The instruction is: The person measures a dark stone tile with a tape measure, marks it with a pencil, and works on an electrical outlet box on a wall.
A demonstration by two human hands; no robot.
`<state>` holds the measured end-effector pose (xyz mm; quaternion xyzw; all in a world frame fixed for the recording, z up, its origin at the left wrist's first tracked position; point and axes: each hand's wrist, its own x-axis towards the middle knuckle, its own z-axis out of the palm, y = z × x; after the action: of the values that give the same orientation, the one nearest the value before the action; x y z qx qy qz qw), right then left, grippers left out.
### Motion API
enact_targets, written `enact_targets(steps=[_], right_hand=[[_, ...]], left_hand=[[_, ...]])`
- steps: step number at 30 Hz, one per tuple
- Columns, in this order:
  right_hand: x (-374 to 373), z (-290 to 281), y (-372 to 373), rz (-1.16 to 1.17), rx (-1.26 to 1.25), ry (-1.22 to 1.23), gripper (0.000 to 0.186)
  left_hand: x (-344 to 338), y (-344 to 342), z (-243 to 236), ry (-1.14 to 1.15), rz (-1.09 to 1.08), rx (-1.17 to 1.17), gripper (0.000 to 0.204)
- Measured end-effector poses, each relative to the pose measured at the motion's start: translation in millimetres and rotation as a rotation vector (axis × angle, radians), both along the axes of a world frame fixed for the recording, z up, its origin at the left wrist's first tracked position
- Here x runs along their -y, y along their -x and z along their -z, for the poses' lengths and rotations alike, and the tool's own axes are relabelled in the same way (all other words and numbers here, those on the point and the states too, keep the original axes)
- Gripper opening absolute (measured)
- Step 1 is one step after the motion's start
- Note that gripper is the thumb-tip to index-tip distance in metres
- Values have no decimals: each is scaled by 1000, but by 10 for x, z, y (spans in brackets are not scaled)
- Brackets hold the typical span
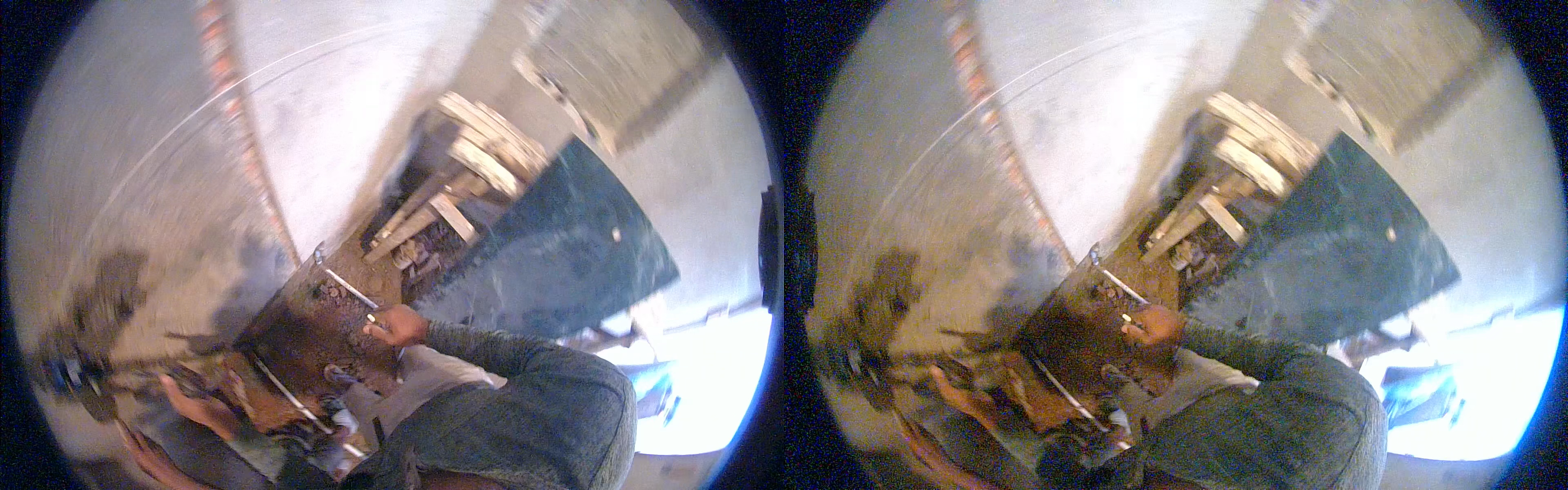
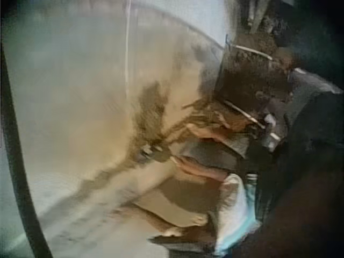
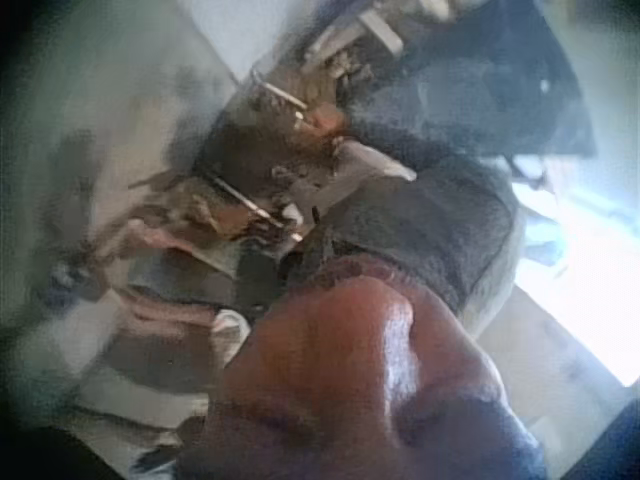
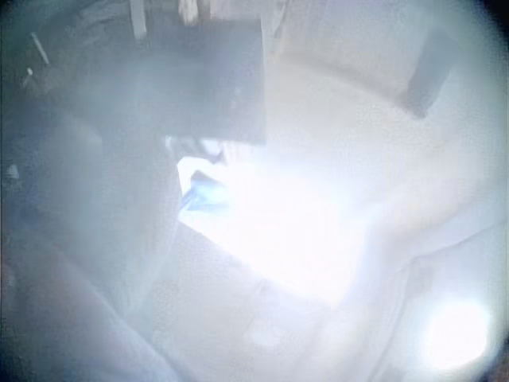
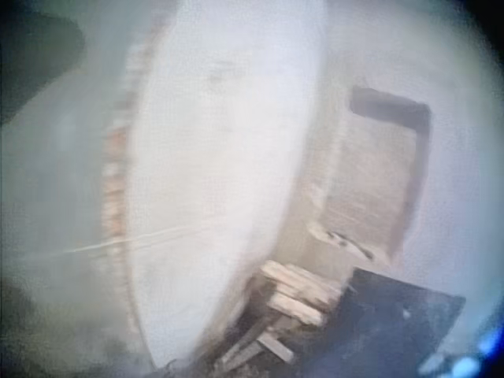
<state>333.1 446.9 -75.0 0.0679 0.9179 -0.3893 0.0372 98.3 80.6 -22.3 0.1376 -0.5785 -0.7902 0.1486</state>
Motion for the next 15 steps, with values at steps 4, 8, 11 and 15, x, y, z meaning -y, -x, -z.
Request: enact_targets(steps=[4, 8, 11, 15], right_hand=[[-207, -106, -583, 264, -56, -102, 38], [-365, -522, -1127, 645, -228, 7, 36], [-582, -693, -1642, 1042, -320, 51, 38], [-940, -761, -2387, 1331, -418, -118, 36]], left_hand=[[-994, -748, -2, 178, 388, 291, 45], [-1920, -1262, -36, 183, 833, 441, 31], [-2573, -1646, -72, 210, 1174, 339, 23], [-3336, -2007, -84, 329, 1448, 171, 24]])
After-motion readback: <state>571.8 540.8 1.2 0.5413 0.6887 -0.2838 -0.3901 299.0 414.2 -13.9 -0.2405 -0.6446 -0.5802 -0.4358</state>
